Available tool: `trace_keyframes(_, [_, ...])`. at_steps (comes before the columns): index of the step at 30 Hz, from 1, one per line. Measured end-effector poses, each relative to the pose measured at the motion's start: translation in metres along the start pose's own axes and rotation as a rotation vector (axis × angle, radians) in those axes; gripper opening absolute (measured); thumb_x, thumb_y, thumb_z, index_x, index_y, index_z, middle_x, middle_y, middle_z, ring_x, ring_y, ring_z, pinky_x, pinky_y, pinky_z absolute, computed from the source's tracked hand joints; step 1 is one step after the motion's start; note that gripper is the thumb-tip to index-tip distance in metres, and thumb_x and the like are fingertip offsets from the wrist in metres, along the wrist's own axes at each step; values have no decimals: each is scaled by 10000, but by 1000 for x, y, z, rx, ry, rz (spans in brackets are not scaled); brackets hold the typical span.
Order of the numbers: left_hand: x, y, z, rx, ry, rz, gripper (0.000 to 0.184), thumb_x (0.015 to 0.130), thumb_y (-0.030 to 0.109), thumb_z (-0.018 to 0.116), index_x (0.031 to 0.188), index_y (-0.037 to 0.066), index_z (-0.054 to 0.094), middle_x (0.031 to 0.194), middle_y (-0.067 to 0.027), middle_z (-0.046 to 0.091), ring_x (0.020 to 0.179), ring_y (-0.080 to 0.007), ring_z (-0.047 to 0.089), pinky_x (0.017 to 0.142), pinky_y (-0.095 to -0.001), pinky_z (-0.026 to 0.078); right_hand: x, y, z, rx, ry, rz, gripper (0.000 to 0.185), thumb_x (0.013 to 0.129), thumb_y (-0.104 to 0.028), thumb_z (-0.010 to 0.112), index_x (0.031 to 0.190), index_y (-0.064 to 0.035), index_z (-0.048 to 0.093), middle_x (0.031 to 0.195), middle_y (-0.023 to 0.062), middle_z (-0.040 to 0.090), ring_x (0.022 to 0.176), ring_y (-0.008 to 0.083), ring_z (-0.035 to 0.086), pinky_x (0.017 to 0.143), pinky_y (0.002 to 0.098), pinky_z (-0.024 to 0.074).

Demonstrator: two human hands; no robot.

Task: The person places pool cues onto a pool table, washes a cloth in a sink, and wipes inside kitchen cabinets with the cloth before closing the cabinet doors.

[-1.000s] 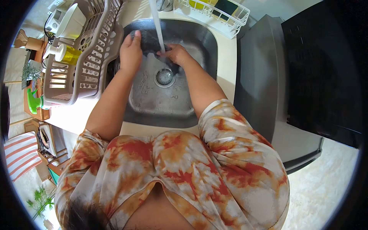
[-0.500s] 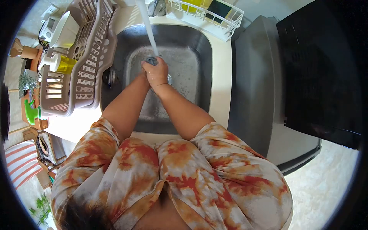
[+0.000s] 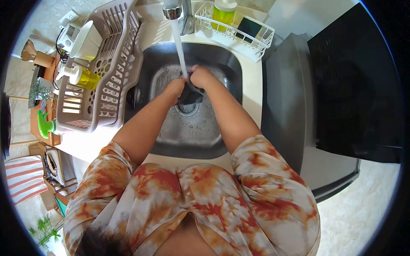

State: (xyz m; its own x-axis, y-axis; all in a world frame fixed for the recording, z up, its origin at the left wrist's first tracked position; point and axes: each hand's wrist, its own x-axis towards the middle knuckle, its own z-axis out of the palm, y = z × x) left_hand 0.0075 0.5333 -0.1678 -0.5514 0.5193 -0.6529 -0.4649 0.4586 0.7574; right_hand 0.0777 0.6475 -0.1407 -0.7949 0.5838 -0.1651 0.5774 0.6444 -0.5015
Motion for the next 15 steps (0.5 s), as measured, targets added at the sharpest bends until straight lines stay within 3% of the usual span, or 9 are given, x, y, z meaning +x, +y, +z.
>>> trace_keyframes(1, [-8, 14, -1, 132, -24, 11, 317, 941, 282, 455, 1075, 41, 614, 1029, -109, 624, 939, -214, 556, 816, -361, 425, -3, -7, -18, 95, -201, -120, 253, 794, -228, 615, 969, -63, 695, 982, 202, 661, 962, 317, 633, 834, 383, 489])
trace_keyframes(3, [-28, 30, 2, 265, -55, 18, 313, 924, 245, 483, 1078, 10, 622, 1064, -125, 623, 954, -219, 558, 804, -357, 431, -10, -28, -46, -135, -292, -202, 272, 796, -208, 582, 1033, -119, 683, 925, 124, 689, 876, 277, 650, 770, 369, 504])
trace_keyframes(5, [-43, 44, 6, 376, -22, 123, 241, 879, 180, 551, 1034, 20, 643, 991, -88, 652, 904, -195, 582, 780, -330, 438, -15, -41, -69, 149, -444, -225, 285, 799, -198, 576, 1041, -88, 679, 891, 107, 697, 841, 233, 657, 747, 370, 507])
trace_keyframes(6, [-11, 29, -4, 89, -92, 186, 230, 858, 174, 582, 1037, 51, 656, 909, -63, 655, 826, -170, 592, 737, -309, 445, -17, -49, -84, 85, -409, -282, 275, 799, -156, 569, 1043, -91, 677, 897, 107, 697, 839, 228, 655, 756, 369, 504])
trace_keyframes(7, [11, 35, -11, 88, -90, 187, 230, 858, 174, 582, 1037, 51, 656, 909, -63, 655, 826, -170, 592, 737, -309, 445, -19, -55, -96, 24, -375, -339, 273, 799, -114, 562, 1046, -93, 676, 904, 108, 697, 837, 224, 653, 765, 368, 501])
trace_keyframes(9, [26, 47, -20, 1076, -299, 551, 316, 838, 329, 655, 1019, 71, 667, 1062, -116, 629, 948, -234, 573, 752, -439, 456, -12, -57, -106, 262, -100, -294, 325, 780, -47, 537, 1068, -111, 673, 1036, 122, 671, 946, 264, 632, 842, 367, 483])
trace_keyframes(11, [-1, 63, -18, 1060, -291, 521, 333, 832, 334, 661, 1035, 69, 667, 1042, -125, 635, 912, -234, 589, 744, -418, 469, 10, -49, -117, -34, 457, -684, 404, 797, -83, 523, 1185, -135, 623, 1299, 72, 550, 1155, 262, 531, 938, 349, 439])
trace_keyframes(13, [-41, 89, -13, 1045, -274, 498, 351, 827, 338, 667, 1050, 67, 666, 1023, -133, 641, 877, -234, 605, 736, -398, 482, 8, -42, -112, -163, 425, -642, 483, 794, -83, 519, 1269, -162, 550, 1390, 43, 445, 1225, 265, 459, 989, 355, 400])
trace_keyframes(15, [-68, 101, -5, 794, -91, 228, 363, 806, 330, 680, 1041, 53, 671, 911, -115, 661, 754, -244, 611, 696, -377, 495, 2, -42, -108, -294, 401, -598, 574, 791, -83, 514, 1354, -189, 478, 1480, 14, 340, 1295, 268, 388, 1040, 360, 361])
